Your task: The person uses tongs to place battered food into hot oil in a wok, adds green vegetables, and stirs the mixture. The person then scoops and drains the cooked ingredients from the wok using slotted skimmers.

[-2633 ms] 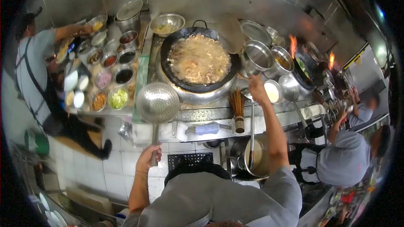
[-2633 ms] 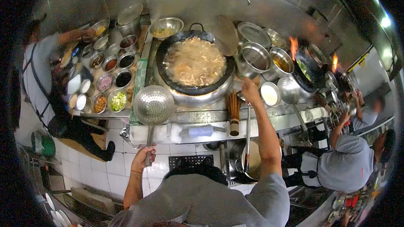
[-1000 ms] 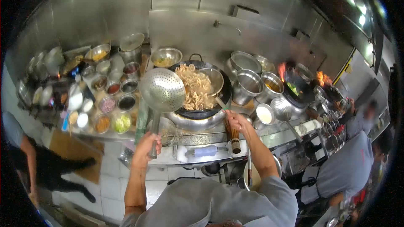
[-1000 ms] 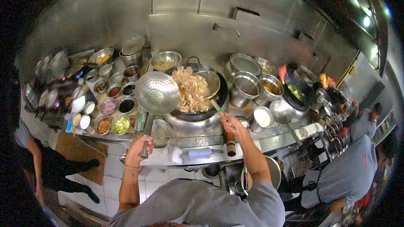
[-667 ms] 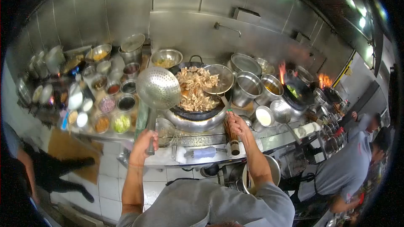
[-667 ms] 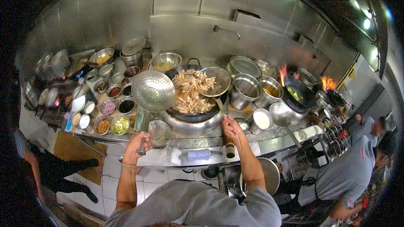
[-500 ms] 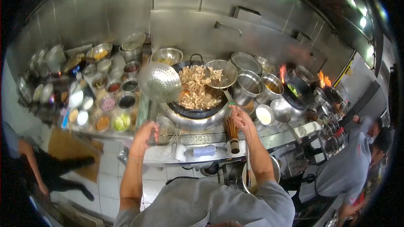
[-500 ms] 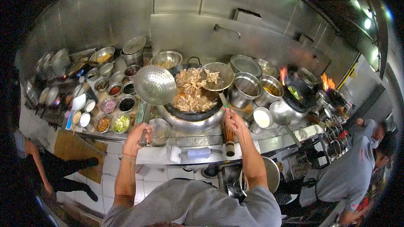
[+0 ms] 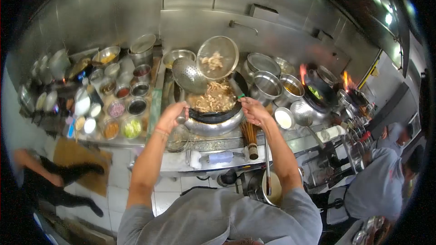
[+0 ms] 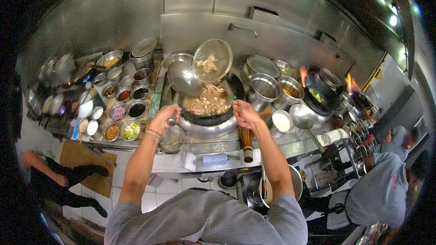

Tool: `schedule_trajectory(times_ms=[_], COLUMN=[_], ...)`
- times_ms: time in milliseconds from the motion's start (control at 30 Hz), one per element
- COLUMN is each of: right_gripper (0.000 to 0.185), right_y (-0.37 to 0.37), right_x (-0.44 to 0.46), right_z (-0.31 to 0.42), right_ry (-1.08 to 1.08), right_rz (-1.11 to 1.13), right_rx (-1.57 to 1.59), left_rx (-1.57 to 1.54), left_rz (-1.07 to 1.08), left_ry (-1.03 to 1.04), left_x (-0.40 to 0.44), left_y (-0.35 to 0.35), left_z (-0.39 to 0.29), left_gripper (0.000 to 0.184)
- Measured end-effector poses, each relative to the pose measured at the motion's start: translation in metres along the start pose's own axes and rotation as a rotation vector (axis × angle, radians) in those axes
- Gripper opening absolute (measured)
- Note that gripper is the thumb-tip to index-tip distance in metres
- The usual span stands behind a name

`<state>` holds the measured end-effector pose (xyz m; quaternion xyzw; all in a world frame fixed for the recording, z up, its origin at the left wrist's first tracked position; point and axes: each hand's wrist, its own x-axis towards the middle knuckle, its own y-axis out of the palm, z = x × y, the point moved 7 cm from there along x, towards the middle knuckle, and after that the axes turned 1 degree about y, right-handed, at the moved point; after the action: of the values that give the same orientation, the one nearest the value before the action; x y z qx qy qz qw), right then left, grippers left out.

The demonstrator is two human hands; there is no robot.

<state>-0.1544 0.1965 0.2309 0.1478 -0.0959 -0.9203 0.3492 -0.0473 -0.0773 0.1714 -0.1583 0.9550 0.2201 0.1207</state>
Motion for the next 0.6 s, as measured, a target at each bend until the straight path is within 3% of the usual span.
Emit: schedule_trajectory(times_ms=[67, 133, 233, 433, 533, 567, 600], right_gripper=[0.029, 0.034, 0.040, 0.033, 0.028, 0.025, 0.025], right_y=[0.018, 0.016, -0.014, -0.100, -0.119, -0.121, -0.122], right_x=[0.000, 0.008, 0.013, 0.040, 0.054, 0.055, 0.057], right_z=[0.004, -0.002, 0.003, -0.004, -0.021, -0.033, -0.030], right_ry=[0.032, 0.012, -0.187, -0.124, -0.067, 0.120, 0.120], right_rz=[-0.051, -0.088, -0.277, -0.388, -0.298, -0.238, -0.232], right_rx=[-0.267, -0.303, -0.569, -0.897, -0.764, -0.604, -0.602], left_rx=[-0.079, -0.345, -0.363, -0.245, -0.238, -0.238, -0.234], left_rz=[0.059, 0.196, 0.196, 0.057, 0.100, 0.095, 0.081], left_ry=[-0.018, -0.189, -0.153, -0.062, -0.069, -0.067, -0.073], left_x=[0.007, 0.011, 0.008, -0.017, -0.005, -0.008, -0.011], left_y=[0.007, 0.015, 0.002, -0.029, -0.047, -0.047, -0.048], left_z=[0.002, 0.012, 0.016, 0.004, 0.011, 0.009, 0.008], left_gripper=[0.021, 0.022, 0.023, 0.017, 0.016, 0.016, 0.016])
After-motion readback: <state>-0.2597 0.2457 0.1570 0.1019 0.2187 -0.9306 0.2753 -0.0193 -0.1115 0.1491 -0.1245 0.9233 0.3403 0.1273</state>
